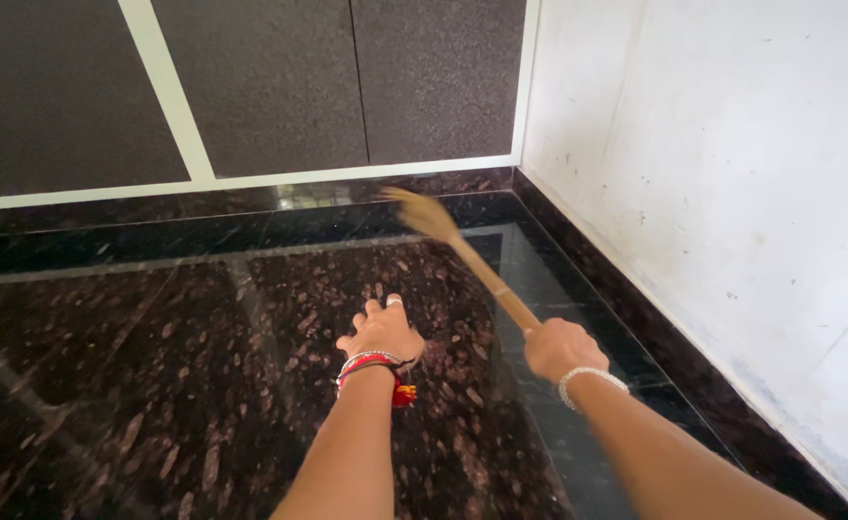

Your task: The person sweeps a polished floor with a short-handled broom, gathering debris from along the baseboards and moving it across the room.

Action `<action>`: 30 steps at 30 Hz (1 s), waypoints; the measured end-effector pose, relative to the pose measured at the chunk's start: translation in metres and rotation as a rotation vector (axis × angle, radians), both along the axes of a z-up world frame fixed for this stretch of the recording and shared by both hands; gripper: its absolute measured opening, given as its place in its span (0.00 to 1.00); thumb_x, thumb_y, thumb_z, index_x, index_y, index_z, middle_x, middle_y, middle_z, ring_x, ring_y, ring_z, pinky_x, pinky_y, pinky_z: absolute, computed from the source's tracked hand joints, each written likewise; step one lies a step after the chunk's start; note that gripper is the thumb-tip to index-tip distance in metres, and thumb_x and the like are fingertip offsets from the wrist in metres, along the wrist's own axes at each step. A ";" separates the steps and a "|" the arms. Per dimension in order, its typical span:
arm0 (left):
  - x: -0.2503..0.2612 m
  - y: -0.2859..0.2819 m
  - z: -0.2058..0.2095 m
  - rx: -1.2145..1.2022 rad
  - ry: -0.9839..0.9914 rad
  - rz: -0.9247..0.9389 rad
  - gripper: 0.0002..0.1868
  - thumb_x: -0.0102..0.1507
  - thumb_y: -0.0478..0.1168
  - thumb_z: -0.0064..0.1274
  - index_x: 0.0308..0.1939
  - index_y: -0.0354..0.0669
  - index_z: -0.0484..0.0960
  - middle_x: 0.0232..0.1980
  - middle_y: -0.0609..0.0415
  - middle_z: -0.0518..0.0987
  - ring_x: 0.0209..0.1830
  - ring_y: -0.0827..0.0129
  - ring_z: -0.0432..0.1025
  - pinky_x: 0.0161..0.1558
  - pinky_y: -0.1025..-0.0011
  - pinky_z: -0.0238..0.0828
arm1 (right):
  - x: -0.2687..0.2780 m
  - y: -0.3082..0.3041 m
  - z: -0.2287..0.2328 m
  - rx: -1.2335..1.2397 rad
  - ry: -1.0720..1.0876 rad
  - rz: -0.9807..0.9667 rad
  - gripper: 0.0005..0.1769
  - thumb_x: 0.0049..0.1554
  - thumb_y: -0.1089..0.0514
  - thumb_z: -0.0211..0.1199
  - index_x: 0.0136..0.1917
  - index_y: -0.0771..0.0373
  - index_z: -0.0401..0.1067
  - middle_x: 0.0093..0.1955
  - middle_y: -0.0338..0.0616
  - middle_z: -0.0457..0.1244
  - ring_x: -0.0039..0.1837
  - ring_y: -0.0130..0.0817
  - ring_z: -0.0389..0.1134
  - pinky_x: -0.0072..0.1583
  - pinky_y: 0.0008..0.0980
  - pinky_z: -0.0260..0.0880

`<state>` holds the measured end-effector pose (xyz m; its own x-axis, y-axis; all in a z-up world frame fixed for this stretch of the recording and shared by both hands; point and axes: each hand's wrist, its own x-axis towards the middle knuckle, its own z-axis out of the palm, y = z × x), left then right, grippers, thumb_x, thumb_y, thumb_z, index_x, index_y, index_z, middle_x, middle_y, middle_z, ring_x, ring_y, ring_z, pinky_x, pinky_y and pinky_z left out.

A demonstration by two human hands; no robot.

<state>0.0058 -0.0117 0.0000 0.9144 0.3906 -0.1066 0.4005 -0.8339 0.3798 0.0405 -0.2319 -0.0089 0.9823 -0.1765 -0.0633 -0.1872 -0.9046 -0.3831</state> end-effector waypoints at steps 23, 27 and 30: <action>0.001 0.016 -0.035 -0.038 0.015 0.024 0.37 0.62 0.45 0.52 0.75 0.54 0.61 0.74 0.49 0.62 0.77 0.53 0.55 0.68 0.37 0.54 | 0.049 0.000 -0.047 0.047 0.136 0.200 0.23 0.59 0.47 0.59 0.53 0.70 0.77 0.41 0.58 0.72 0.42 0.50 0.76 0.49 0.44 0.76; 0.003 0.013 -0.033 -0.035 0.033 0.016 0.38 0.62 0.46 0.53 0.75 0.55 0.59 0.75 0.49 0.60 0.78 0.52 0.53 0.67 0.36 0.54 | 0.035 0.012 -0.034 0.059 0.190 0.254 0.24 0.61 0.47 0.58 0.53 0.73 0.75 0.44 0.61 0.73 0.44 0.54 0.78 0.50 0.48 0.77; 0.002 0.010 -0.032 -0.028 0.021 0.006 0.37 0.61 0.46 0.54 0.75 0.53 0.61 0.74 0.49 0.62 0.77 0.52 0.55 0.67 0.37 0.55 | 0.030 0.028 -0.033 0.022 0.093 0.366 0.25 0.61 0.46 0.58 0.53 0.73 0.75 0.47 0.67 0.70 0.51 0.59 0.75 0.56 0.48 0.75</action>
